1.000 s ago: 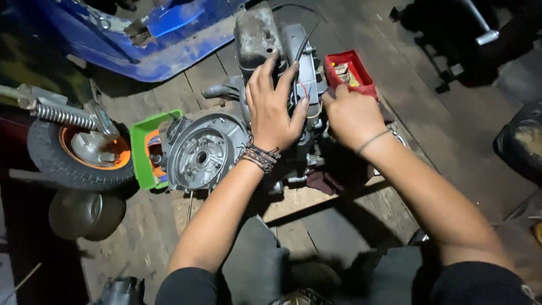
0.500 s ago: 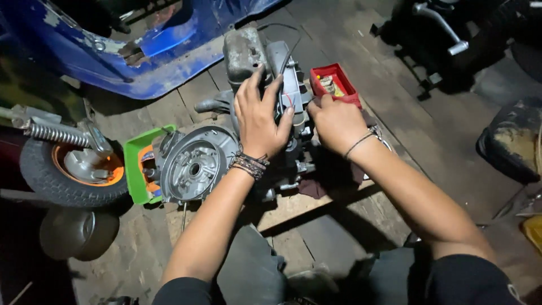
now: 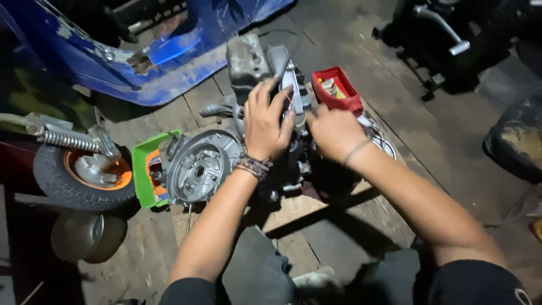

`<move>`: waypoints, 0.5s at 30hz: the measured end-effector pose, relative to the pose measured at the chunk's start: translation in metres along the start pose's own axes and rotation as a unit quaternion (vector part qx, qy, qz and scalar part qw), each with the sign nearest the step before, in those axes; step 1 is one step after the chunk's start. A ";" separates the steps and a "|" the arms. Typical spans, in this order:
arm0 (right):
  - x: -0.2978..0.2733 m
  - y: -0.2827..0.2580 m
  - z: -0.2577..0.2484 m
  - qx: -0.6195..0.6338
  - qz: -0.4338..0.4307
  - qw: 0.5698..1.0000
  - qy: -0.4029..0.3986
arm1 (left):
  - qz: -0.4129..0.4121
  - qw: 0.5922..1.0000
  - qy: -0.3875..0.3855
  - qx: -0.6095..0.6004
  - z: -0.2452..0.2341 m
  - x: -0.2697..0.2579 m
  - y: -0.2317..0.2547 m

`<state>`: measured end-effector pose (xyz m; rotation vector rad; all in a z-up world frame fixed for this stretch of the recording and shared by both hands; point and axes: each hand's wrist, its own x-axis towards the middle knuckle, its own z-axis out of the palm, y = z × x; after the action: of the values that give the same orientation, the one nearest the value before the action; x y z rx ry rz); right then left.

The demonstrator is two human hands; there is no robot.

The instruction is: The person is sitting on the floor and working on a small engine block. They use a yellow tool to manipulate components inside the engine and handle a red container with small parts. The person also uses a cloth to wipe the engine surface.

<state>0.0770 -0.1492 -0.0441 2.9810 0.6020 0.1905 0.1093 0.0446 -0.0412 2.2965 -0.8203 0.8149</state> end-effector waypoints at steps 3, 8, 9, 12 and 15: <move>0.014 0.014 0.039 -0.042 0.012 0.991 0.125 | 0.011 1.000 0.002 -0.019 -0.004 0.004 0.004; -0.011 0.002 -0.002 -0.039 -0.020 0.995 0.090 | 0.008 0.998 0.006 -0.054 -0.002 0.000 0.002; -0.019 -0.005 -0.014 -0.037 -0.031 0.997 0.059 | -0.001 0.998 0.007 -0.062 -0.003 -0.001 0.004; 0.001 0.009 -0.012 -0.012 -0.027 1.000 -0.004 | -0.054 0.994 -0.016 -0.092 -0.019 0.007 0.028; 0.015 0.021 0.024 0.018 0.020 0.997 0.065 | -0.052 0.994 -0.016 -0.090 -0.020 0.005 0.027</move>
<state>0.1019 -0.1648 -0.0635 3.0346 0.5651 0.3846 0.0868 0.0390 -0.0163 2.1771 -0.7481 0.6332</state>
